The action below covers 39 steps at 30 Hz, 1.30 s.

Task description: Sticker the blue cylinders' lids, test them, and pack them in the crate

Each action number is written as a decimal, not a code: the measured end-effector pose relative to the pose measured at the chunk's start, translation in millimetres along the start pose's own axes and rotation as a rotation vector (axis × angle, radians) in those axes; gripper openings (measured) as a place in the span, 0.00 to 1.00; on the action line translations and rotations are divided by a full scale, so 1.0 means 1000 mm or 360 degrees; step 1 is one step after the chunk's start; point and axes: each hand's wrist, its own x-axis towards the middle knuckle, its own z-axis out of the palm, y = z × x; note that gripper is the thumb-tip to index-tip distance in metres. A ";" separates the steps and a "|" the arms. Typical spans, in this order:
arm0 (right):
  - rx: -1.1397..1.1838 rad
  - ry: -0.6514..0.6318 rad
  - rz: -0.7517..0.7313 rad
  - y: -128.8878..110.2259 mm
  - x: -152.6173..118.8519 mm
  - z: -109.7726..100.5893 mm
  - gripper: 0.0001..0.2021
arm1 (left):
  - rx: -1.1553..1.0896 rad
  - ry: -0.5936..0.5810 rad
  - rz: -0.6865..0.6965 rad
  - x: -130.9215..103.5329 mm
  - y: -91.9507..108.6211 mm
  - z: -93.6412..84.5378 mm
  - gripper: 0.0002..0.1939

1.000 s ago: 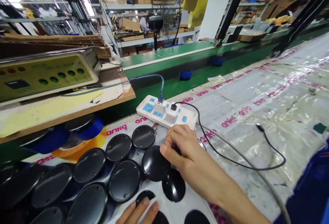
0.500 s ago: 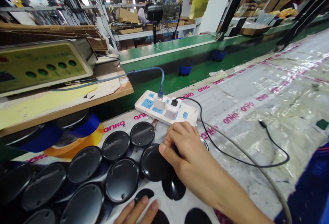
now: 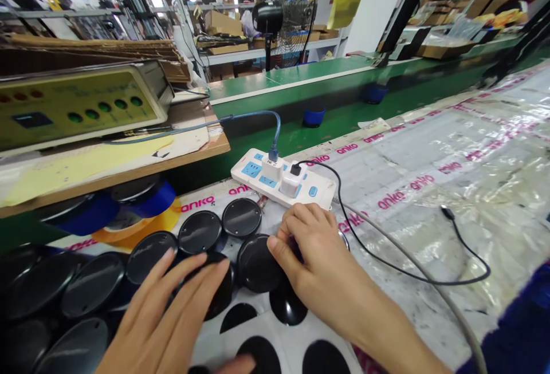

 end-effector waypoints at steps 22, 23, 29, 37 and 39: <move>-0.0235 0.0079 -0.0237 0.004 -0.007 0.005 0.07 | -0.0133 -0.0023 -0.0228 0.032 0.005 0.020 0.16; -0.0227 0.0074 -0.0245 0.004 -0.007 0.005 0.08 | -0.0133 -0.0028 -0.0187 0.033 0.003 0.019 0.17; -0.0358 0.0100 -0.0275 0.004 -0.007 0.004 0.09 | -0.0090 -0.0059 -0.0091 0.033 -0.001 0.015 0.18; -0.0539 0.0242 -0.0337 0.007 -0.007 0.013 0.04 | -0.0071 -0.0141 -0.0171 0.040 0.001 0.014 0.24; -0.0541 0.0264 -0.0332 0.001 -0.008 0.009 0.07 | 0.0019 -0.0158 -0.0148 0.039 0.001 0.002 0.27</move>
